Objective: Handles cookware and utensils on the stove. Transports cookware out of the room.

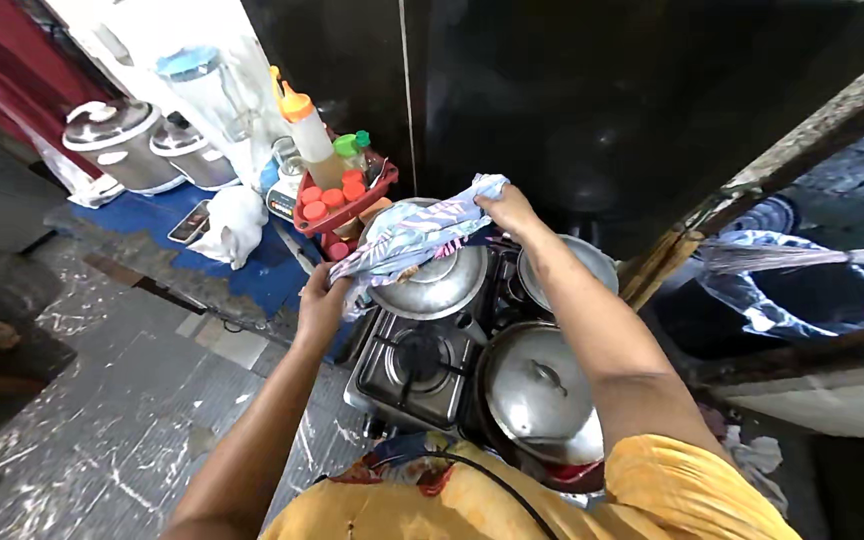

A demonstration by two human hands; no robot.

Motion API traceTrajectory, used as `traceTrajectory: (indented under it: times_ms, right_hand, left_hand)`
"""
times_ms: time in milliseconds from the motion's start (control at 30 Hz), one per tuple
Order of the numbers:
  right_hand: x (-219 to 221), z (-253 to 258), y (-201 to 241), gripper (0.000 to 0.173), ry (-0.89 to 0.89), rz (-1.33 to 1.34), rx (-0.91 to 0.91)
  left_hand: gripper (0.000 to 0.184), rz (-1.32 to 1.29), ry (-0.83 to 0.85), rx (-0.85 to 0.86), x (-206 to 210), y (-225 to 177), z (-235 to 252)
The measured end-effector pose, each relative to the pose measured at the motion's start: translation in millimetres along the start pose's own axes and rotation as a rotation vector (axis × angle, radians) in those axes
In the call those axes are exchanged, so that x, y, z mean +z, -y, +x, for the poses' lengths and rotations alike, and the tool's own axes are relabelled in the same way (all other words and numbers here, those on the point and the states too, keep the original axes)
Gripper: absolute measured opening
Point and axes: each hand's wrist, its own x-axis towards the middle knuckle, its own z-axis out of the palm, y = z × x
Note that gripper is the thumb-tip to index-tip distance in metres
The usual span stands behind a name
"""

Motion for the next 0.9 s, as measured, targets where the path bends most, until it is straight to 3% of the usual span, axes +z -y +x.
traceTrajectory:
  times_ms: [200,467,800,900]
  right_hand:
    - [-21.4,35.6,-29.4,0.048,-0.134,-0.003,0.060]
    - [-31.5,53.8,-60.6,0.053,-0.187,0.033,0.134]
    - [-30.6,28.9,-66.2,0.049,-0.254,0.121,0.176]
    - [-29.4,23.0,-66.3,0.049,-0.274,0.097,0.155]
  left_hand:
    - [0.036,-0.089,0.113,-0.024,44.7,12.4,58.8]
    - [0.030,-0.060,0.124,0.049,73.0,9.5,90.6]
    - [0.034,-0.067,0.163,0.119,77.2,9.8,141.1]
    - [0.036,0.050,0.240,0.117,68.4,8.3,142.9]
